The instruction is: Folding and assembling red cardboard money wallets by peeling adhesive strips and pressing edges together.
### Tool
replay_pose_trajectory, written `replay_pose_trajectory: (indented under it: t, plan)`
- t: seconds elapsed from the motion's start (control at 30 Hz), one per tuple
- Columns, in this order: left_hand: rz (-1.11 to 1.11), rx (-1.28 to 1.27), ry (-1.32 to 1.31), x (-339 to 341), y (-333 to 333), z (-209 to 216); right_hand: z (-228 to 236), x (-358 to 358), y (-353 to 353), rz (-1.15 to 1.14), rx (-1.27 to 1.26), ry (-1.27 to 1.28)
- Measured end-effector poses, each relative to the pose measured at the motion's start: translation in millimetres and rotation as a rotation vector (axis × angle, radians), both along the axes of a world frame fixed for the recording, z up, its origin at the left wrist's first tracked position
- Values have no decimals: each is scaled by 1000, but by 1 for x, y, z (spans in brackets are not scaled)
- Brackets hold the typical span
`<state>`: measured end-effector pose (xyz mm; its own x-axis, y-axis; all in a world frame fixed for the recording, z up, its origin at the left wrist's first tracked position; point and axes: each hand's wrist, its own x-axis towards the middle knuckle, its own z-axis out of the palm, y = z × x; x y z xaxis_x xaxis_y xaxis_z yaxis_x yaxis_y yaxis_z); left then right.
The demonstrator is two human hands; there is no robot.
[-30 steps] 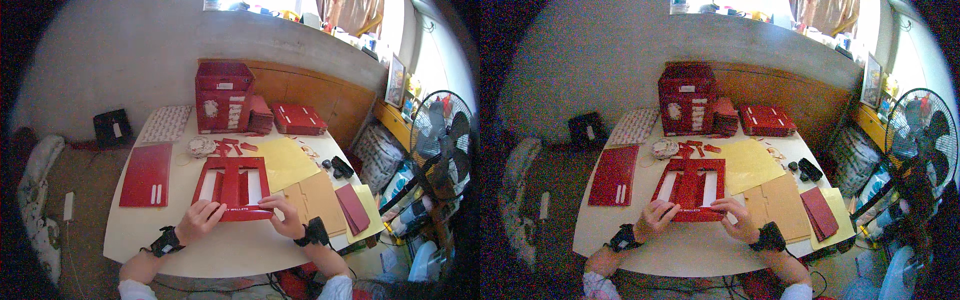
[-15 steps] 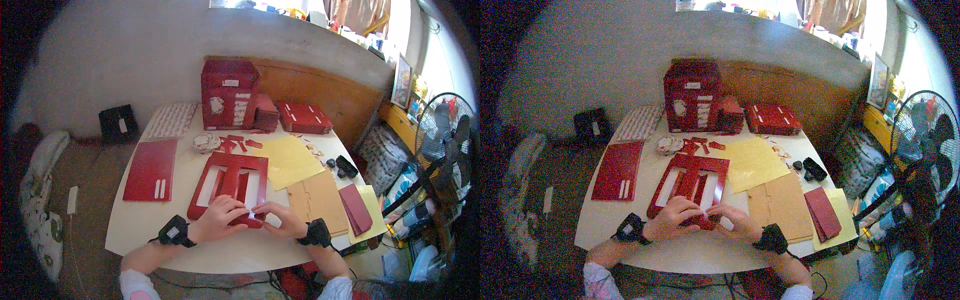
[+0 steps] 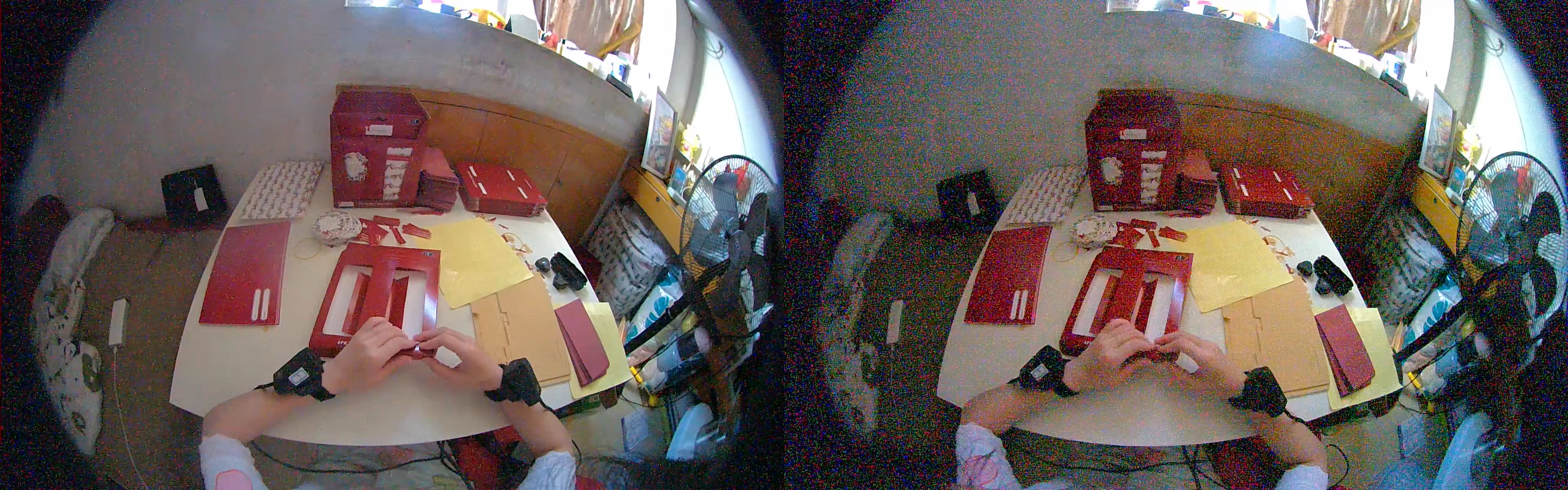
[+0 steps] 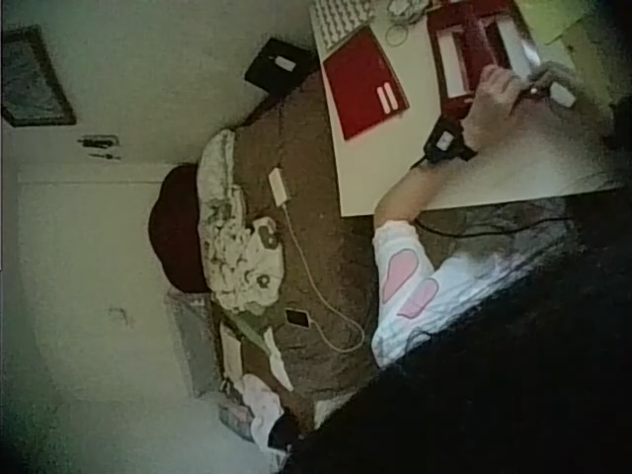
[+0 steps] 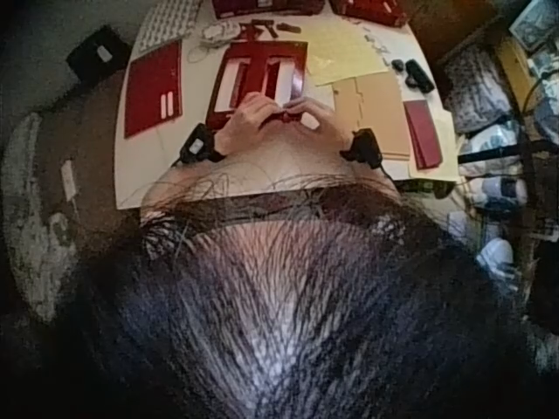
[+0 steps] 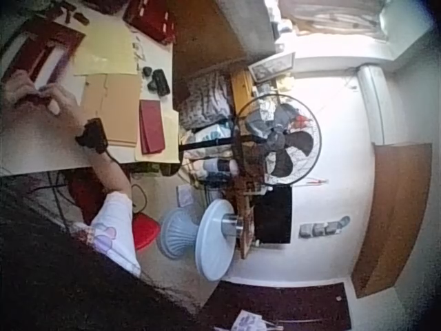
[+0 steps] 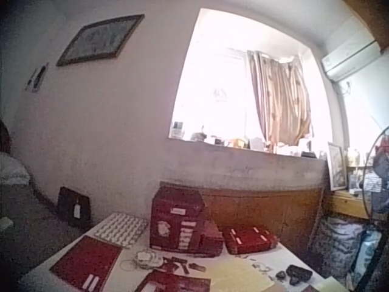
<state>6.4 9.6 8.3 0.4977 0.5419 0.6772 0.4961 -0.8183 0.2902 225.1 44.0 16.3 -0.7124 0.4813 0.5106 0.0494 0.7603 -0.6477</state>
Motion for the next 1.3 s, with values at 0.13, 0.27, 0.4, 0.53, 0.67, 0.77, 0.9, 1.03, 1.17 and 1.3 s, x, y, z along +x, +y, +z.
replay_pose_trajectory:
  t: [0.13,0.27,0.4,0.53,0.67,0.77,0.9,1.03,1.17,1.3]
  plan:
    - [36,50,-8,4,0,0,1,-1,-2,-40,5,21]
    - [67,-8,-67,5,-2,1,5,-4,-4,-79,-83,52]
    - [64,-37,-116,7,-2,2,4,-5,-3,-93,-97,62]
    - [65,-41,-120,8,-1,1,2,-6,-3,-105,-32,62]
    - [72,-26,-115,7,-1,1,2,-6,-3,-101,38,43]
    - [71,-33,-88,6,1,-5,1,-6,-3,-101,73,38]
    - [107,-9,70,-4,-1,8,0,-1,0,-163,131,31]
    - [144,-118,94,-36,-2,14,15,12,6,-192,18,-7]
    - [98,-203,139,-69,1,4,11,27,23,-157,8,-46]
    - [61,-270,153,-74,0,-2,10,27,26,-164,-34,-234]
